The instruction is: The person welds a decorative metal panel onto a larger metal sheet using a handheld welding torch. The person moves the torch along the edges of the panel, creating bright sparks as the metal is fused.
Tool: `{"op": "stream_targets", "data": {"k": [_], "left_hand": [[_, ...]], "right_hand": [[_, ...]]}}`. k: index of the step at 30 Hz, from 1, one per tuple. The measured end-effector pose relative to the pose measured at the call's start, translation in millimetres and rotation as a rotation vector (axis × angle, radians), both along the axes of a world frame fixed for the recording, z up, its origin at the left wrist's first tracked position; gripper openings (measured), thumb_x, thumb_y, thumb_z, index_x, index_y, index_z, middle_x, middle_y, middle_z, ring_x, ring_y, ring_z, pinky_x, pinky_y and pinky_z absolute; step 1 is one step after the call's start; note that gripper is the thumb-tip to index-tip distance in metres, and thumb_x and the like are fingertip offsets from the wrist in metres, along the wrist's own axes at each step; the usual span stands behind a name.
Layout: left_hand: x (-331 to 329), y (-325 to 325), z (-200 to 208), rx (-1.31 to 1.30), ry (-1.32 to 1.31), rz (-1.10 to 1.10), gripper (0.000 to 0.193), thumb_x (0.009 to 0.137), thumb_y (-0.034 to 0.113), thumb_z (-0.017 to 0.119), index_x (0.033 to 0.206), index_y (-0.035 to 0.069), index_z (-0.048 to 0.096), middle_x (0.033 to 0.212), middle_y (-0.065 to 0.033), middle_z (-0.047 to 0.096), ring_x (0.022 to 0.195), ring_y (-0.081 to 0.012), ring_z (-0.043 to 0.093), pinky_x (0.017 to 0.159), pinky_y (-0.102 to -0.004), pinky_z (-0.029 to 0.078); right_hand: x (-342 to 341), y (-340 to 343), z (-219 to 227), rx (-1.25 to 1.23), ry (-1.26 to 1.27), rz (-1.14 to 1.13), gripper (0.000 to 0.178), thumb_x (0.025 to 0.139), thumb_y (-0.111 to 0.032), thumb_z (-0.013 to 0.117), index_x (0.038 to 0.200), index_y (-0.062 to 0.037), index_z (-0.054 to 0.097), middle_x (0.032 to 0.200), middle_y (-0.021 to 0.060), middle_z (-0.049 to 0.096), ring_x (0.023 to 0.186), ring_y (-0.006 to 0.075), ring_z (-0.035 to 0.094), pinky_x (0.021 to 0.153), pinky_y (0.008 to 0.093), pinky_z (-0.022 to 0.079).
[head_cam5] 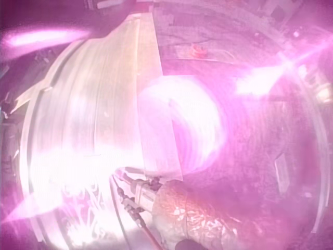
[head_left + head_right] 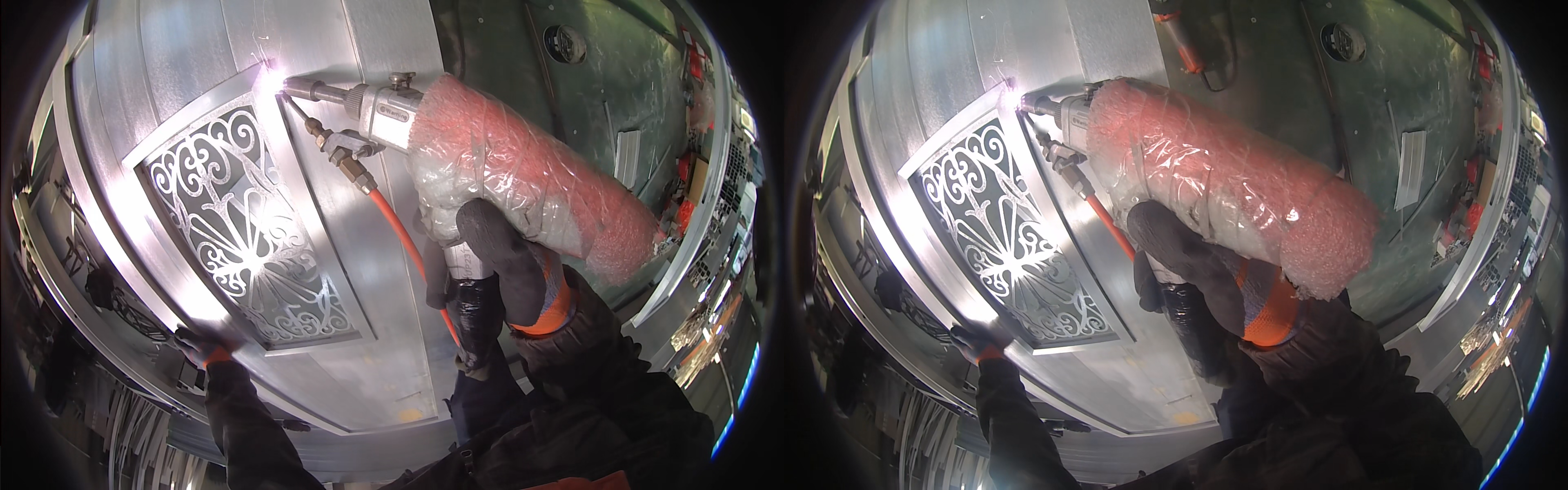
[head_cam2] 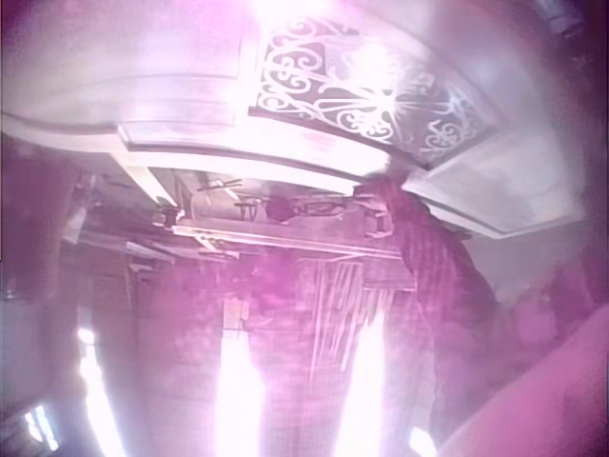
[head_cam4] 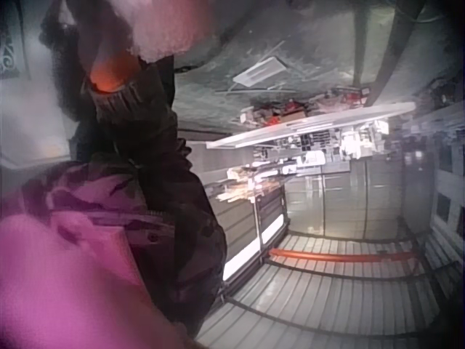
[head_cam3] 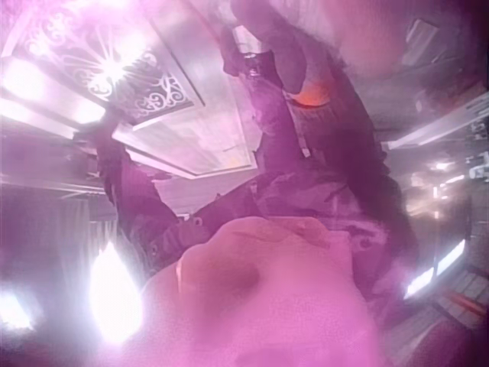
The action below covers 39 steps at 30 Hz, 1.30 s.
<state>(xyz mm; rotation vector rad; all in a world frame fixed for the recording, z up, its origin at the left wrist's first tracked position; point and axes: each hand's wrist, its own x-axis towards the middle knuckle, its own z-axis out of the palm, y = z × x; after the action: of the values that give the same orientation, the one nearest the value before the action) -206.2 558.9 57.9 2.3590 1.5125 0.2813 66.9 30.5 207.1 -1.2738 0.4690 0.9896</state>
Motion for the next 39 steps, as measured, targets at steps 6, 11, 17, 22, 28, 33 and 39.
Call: {"op": "stream_targets", "data": {"k": [6,11,17,22,28,33,39], "left_hand": [[-16,24,0,0.013,0.057,-0.018,0.063,0.105,0.052,0.043,0.140,0.000,0.053,0.137,-0.0229,0.057,0.120,-0.0347,0.057,0.100,-0.0435,0.044],[-1,5,3,-0.045,0.052,0.023,0.065,0.105,0.052,0.043,0.140,-0.001,0.052,0.138,-0.0230,0.056,0.122,-0.0349,0.056,0.101,-0.0432,0.043],[-6,14,-8,-0.035,-0.009,0.009,0.061,0.106,0.048,0.043,0.140,-0.001,0.052,0.140,-0.0220,0.055,0.126,-0.0325,0.055,0.105,-0.0411,0.042],[-6,11,2,-0.044,0.023,0.007,0.059,0.106,0.047,0.043,0.140,0.000,0.053,0.139,-0.0215,0.056,0.125,-0.0323,0.056,0.104,-0.0415,0.043],[-13,20,-4,-0.033,0.012,0.010,0.061,0.105,0.050,0.044,0.139,0.000,0.053,0.135,-0.0208,0.059,0.122,-0.0320,0.058,0.100,-0.0422,0.045],[-4,7,-6,-0.086,0.027,0.025,0.059,0.106,0.049,0.043,0.139,0.001,0.053,0.136,-0.0238,0.057,0.124,-0.0374,0.055,0.102,-0.0445,0.044],[-37,46,-24,0.094,0.084,-0.196,0.056,0.106,0.045,0.041,0.135,-0.001,0.054,0.133,-0.0242,0.057,0.123,-0.0387,0.054,0.101,-0.0456,0.043]], "right_hand": [[-2,-1,2,0.028,-0.027,-0.004,0.045,0.101,-0.042,0.042,0.116,-0.0011,0.055,0.072,0.0127,0.065,0.060,0.0163,0.061,0.056,0.0300,0.049],[-7,-2,1,0.012,-0.013,-0.019,0.041,0.101,-0.041,0.045,0.107,-0.0019,0.057,0.069,0.0109,0.064,0.060,0.0154,0.060,0.056,0.0303,0.047],[-7,-1,8,0.001,0.018,-0.050,0.037,0.100,-0.040,0.049,0.101,-0.0036,0.058,0.069,0.0103,0.064,0.059,0.0160,0.060,0.056,0.0305,0.047],[-17,-5,2,0.012,0.045,-0.045,0.038,0.100,-0.041,0.050,0.102,-0.0039,0.058,0.069,0.0102,0.064,0.058,0.0163,0.060,0.053,0.0308,0.047],[-24,-6,-1,0.062,0.015,-0.059,0.042,0.100,-0.041,0.046,0.114,-0.0022,0.055,0.073,0.0137,0.066,0.058,0.0186,0.063,0.054,0.0311,0.049],[-24,-11,4,0.012,0.077,-0.024,0.040,0.100,-0.038,0.048,0.113,-0.0008,0.055,0.075,0.0147,0.065,0.059,0.0204,0.064,0.052,0.0319,0.049],[-30,-9,2,0.092,0.009,-0.108,0.039,0.102,-0.035,0.047,0.116,0.0011,0.055,0.078,0.0151,0.064,0.060,0.0218,0.064,0.052,0.0317,0.050]]}}
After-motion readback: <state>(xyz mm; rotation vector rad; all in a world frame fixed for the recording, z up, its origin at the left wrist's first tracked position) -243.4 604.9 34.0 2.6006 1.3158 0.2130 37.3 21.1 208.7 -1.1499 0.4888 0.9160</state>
